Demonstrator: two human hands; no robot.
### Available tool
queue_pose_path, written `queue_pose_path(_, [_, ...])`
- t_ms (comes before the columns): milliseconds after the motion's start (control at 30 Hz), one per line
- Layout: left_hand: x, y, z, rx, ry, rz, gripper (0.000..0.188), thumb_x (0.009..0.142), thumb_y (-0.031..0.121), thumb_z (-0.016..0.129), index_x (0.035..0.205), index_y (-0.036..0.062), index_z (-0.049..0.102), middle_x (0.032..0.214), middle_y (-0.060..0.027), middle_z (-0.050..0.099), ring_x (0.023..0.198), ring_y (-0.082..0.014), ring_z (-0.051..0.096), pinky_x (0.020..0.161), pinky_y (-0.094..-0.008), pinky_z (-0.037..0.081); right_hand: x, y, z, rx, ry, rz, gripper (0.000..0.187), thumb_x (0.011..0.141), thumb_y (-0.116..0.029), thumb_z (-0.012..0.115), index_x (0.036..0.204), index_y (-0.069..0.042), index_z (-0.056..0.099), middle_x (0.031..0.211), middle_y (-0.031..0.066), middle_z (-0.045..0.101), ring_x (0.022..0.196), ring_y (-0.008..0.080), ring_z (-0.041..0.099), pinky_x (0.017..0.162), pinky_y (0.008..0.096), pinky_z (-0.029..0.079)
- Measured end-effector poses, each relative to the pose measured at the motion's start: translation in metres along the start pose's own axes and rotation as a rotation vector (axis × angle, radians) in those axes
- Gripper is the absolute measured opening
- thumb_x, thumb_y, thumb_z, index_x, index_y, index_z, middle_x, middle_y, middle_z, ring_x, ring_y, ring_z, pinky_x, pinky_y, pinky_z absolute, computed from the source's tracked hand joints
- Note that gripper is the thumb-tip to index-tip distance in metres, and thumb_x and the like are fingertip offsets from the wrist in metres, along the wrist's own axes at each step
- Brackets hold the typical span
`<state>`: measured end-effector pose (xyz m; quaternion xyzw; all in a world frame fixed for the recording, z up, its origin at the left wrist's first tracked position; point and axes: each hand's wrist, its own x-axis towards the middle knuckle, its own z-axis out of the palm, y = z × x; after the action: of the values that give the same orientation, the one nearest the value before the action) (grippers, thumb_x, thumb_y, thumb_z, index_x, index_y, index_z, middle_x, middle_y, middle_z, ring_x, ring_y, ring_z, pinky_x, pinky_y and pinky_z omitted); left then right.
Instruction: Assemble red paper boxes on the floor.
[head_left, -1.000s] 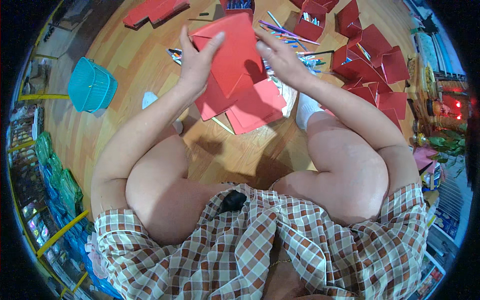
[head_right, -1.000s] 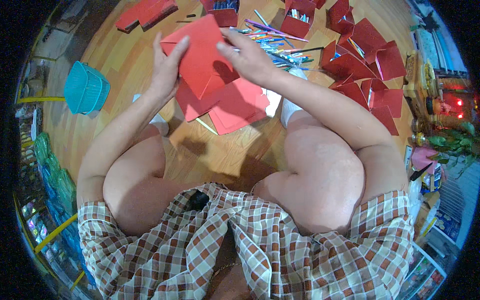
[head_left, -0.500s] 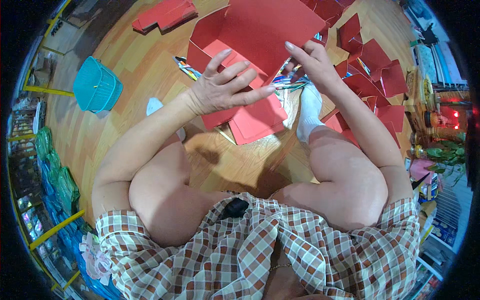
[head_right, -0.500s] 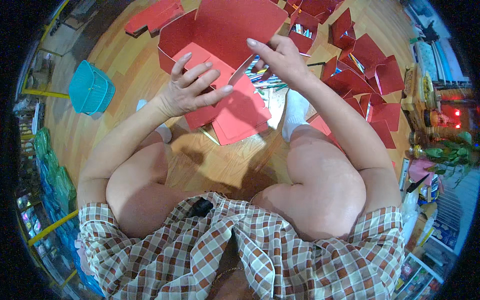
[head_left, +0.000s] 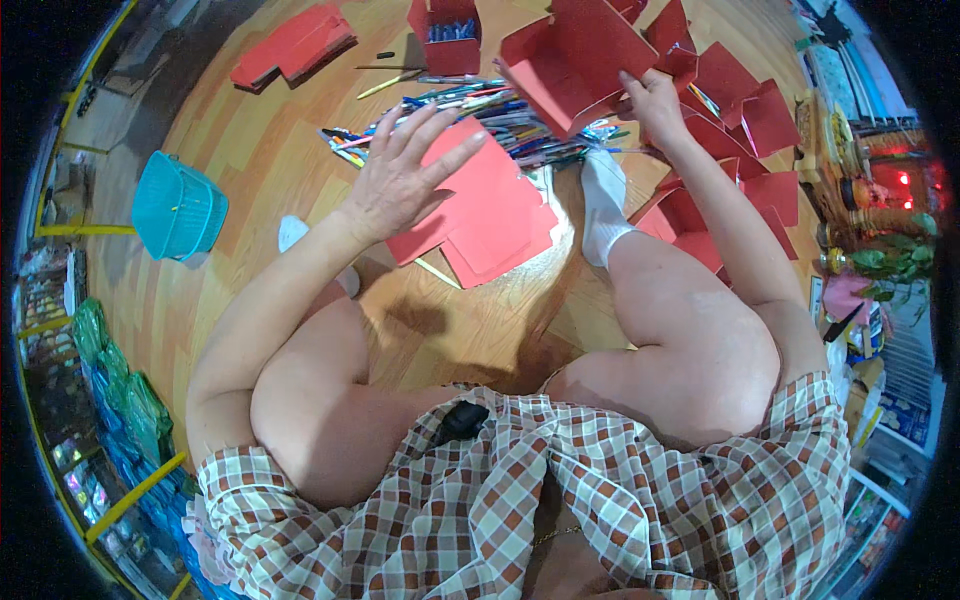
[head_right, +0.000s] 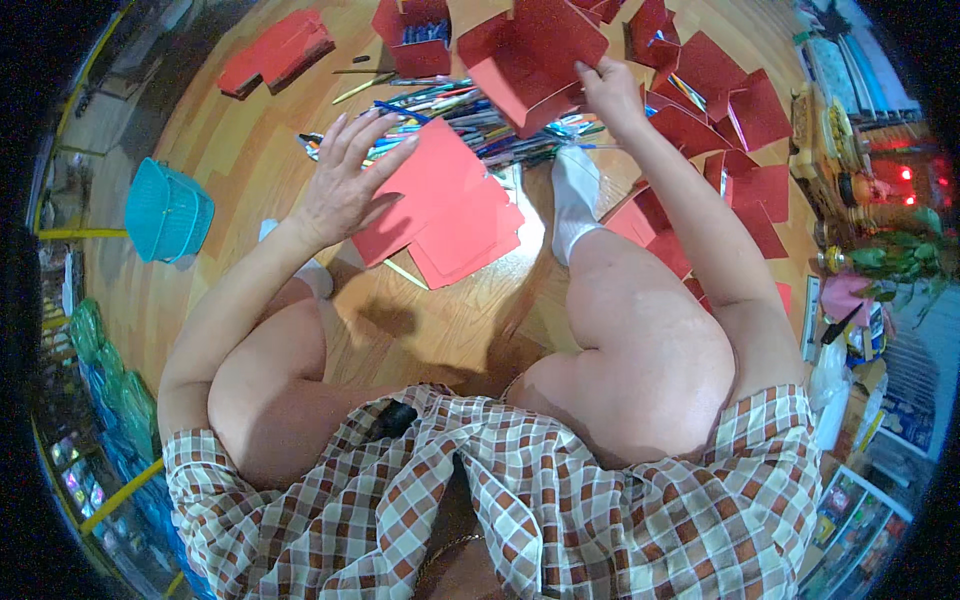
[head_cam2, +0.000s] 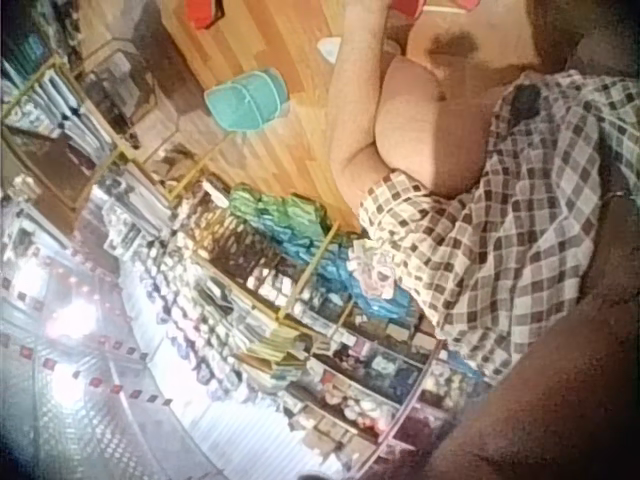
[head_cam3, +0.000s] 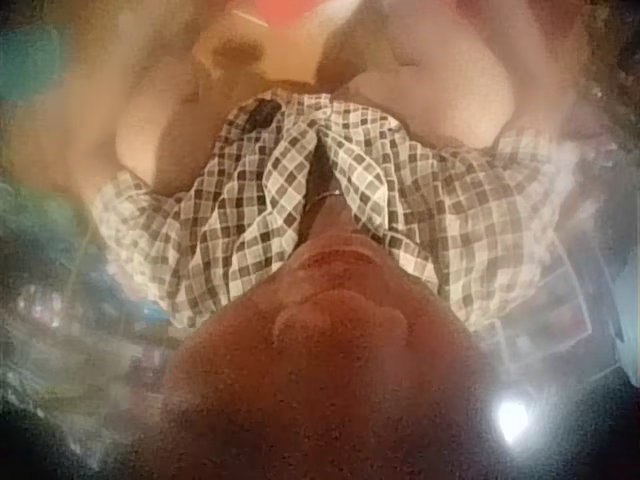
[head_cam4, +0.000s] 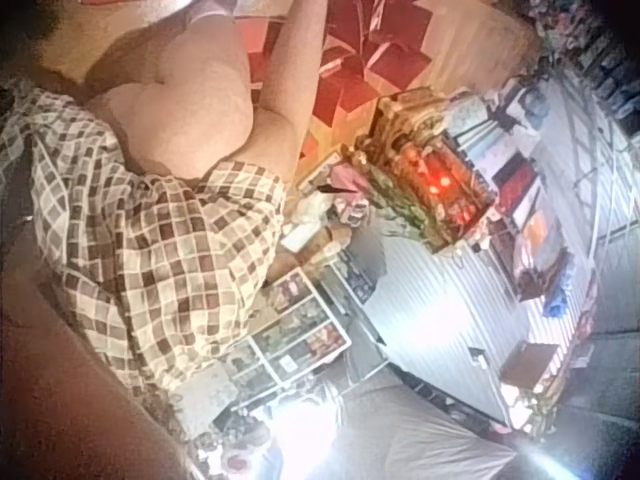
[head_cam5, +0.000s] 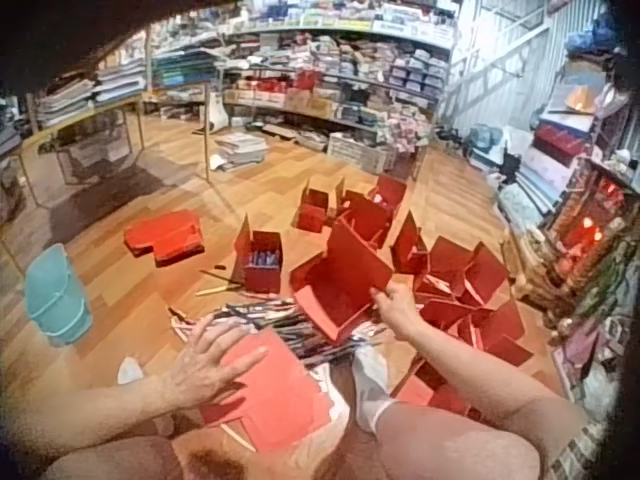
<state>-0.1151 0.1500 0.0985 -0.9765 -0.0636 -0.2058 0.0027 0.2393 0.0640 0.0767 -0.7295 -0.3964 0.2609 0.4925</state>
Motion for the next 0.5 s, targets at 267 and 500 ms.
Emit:
queue_pose_path(267, [-0.008, -0.009, 0.015, -0.156, -0.141, -0.230, 0.085, 0.064, 0.018, 0.075, 0.138, 0.0124, 0.034, 0.132, -0.0191, 0.035, 0.121, -0.0370, 0.035, 0.101, -0.0466, 0.031, 0.003, 0.019, -0.073, -0.033, 0.060, 0.302, 0.024, 0.089, -0.019, 0.056, 0.103, 0.000, 0.057, 0.085, 0.0112, 0.063, 0.062, 0.0227, 0.065, 0.055, 0.0341, 0.056])
queue_pose_path(500, [-0.024, -0.022, 0.022, -0.210, -0.265, -0.337, 0.083, 0.066, 0.014, 0.076, 0.137, 0.0103, 0.033, 0.131, -0.0223, 0.034, 0.121, -0.0395, 0.036, 0.101, -0.0458, 0.033, -0.021, 0.014, -0.148, 0.011, -0.008, 0.222, 0.025, 0.085, -0.023, 0.063, 0.091, 0.000, 0.055, 0.075, 0.0084, 0.063, 0.064, 0.0224, 0.066, 0.056, 0.0324, 0.056])
